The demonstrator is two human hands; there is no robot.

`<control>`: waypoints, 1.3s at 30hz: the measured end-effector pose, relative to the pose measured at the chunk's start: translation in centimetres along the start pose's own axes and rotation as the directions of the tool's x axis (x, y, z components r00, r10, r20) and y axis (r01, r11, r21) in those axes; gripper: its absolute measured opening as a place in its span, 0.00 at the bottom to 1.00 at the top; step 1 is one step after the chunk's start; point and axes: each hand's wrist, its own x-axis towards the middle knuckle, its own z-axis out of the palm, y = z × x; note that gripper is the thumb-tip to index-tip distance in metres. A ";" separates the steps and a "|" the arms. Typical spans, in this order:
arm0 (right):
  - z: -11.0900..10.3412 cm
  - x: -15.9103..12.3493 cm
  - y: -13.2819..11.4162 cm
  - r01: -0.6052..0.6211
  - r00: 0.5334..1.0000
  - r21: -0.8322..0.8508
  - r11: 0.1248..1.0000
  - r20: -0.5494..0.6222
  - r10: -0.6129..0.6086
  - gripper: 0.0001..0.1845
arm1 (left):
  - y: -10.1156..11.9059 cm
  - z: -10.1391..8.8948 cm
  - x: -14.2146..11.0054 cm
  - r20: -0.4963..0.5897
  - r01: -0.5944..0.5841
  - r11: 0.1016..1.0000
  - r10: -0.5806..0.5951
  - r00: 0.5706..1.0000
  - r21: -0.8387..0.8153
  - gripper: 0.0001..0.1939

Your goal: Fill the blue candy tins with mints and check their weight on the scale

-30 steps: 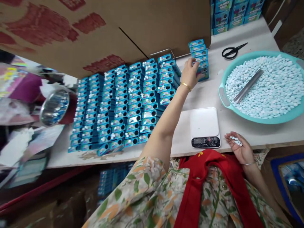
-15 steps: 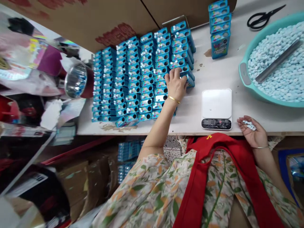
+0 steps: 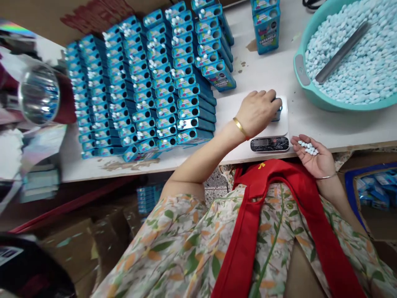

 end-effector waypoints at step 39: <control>2.6 -1.0 1.5 -0.164 0.985 0.008 0.986 -0.056 0.164 0.08 | 5.1 5.7 -6.6 -0.238 -0.162 0.919 0.077 0.968 -0.359 0.19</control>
